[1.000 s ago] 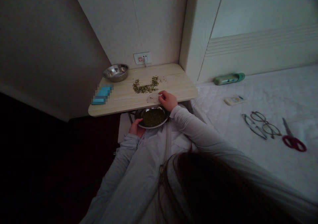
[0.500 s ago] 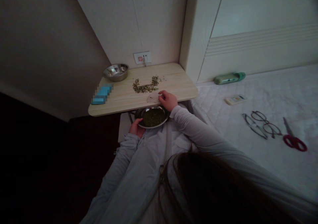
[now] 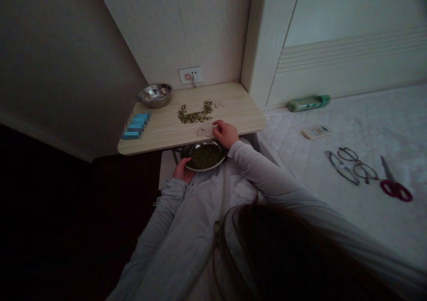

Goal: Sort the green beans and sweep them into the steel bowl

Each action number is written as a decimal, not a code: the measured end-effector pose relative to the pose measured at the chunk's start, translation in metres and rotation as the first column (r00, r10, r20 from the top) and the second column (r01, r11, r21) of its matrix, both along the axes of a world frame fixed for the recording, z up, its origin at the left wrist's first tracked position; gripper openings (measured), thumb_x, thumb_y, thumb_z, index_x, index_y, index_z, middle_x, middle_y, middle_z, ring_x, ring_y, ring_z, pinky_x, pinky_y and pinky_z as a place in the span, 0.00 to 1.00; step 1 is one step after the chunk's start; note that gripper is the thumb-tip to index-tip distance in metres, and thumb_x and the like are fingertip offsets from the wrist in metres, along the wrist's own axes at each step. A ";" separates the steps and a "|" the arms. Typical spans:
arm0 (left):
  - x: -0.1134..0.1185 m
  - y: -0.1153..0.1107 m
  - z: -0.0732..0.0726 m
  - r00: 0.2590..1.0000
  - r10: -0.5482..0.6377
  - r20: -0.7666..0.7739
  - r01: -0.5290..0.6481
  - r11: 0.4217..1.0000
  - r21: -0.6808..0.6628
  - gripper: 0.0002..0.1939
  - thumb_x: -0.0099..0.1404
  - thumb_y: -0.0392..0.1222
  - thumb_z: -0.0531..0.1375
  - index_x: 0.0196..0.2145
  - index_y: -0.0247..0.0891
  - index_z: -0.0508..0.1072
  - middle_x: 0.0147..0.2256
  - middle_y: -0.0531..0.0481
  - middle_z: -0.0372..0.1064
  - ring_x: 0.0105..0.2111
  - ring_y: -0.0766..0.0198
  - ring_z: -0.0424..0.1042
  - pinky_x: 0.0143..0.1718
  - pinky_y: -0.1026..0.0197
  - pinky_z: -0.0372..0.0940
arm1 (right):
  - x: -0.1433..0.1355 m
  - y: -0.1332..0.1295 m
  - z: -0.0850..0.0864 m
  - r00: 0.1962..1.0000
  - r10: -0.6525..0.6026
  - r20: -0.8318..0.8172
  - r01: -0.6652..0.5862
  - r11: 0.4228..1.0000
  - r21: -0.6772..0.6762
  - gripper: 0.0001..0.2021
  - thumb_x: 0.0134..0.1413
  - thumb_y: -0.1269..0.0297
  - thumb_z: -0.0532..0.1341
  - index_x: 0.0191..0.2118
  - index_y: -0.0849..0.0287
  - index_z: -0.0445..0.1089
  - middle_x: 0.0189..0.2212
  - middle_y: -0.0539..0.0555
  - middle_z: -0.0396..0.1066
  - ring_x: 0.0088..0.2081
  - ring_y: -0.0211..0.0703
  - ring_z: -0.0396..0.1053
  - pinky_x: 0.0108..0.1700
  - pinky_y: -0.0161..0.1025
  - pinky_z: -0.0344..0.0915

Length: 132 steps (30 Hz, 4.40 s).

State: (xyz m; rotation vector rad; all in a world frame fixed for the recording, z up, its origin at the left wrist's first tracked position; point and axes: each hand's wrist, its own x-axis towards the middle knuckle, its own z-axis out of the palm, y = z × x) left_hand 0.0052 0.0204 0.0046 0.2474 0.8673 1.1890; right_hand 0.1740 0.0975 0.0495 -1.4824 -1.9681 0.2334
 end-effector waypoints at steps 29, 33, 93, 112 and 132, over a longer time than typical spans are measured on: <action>-0.001 0.001 0.000 1.000 0.000 -0.009 0.000 0.999 -0.034 0.14 0.49 0.33 0.49 0.34 0.34 0.68 0.29 0.50 0.71 0.41 0.59 0.63 0.45 0.56 0.57 | 0.000 -0.001 0.000 1.000 -0.003 0.011 0.003 1.000 0.005 0.16 0.46 0.60 0.45 0.39 0.59 0.60 0.25 0.51 0.65 0.30 0.38 0.60 0.32 0.34 0.53; -0.002 0.001 0.000 1.000 0.008 -0.019 -0.009 0.999 -0.045 0.13 0.48 0.32 0.50 0.32 0.33 0.69 0.28 0.49 0.71 0.41 0.59 0.63 0.44 0.57 0.57 | 0.000 -0.001 0.000 1.000 0.005 0.013 -0.005 1.000 0.013 0.16 0.46 0.60 0.45 0.39 0.59 0.60 0.26 0.52 0.65 0.30 0.38 0.60 0.32 0.35 0.53; 0.000 -0.001 0.002 0.999 -0.004 0.040 0.005 1.000 -0.024 0.13 0.48 0.32 0.50 0.33 0.32 0.68 0.29 0.49 0.71 0.41 0.60 0.63 0.44 0.57 0.57 | 0.000 0.002 0.000 0.999 -0.020 -0.029 0.019 0.999 -0.040 0.15 0.45 0.59 0.46 0.38 0.57 0.61 0.25 0.49 0.65 0.28 0.36 0.60 0.31 0.33 0.53; 0.000 0.000 0.002 1.000 0.012 0.018 -0.011 0.999 -0.040 0.13 0.49 0.32 0.50 0.32 0.35 0.69 0.27 0.51 0.71 0.40 0.60 0.64 0.43 0.57 0.59 | 0.000 0.000 0.001 0.999 -0.013 -0.029 0.012 0.999 -0.041 0.15 0.44 0.59 0.47 0.38 0.57 0.61 0.25 0.49 0.65 0.28 0.35 0.60 0.31 0.33 0.53; -0.001 -0.001 -0.002 0.998 -0.011 0.054 0.015 0.998 -0.068 0.13 0.50 0.33 0.50 0.34 0.32 0.68 0.29 0.46 0.70 0.36 0.58 0.66 0.38 0.55 0.62 | -0.002 0.003 -0.004 0.997 -0.004 -0.081 0.001 0.999 -0.041 0.14 0.43 0.61 0.49 0.37 0.57 0.63 0.22 0.49 0.64 0.25 0.35 0.60 0.29 0.33 0.54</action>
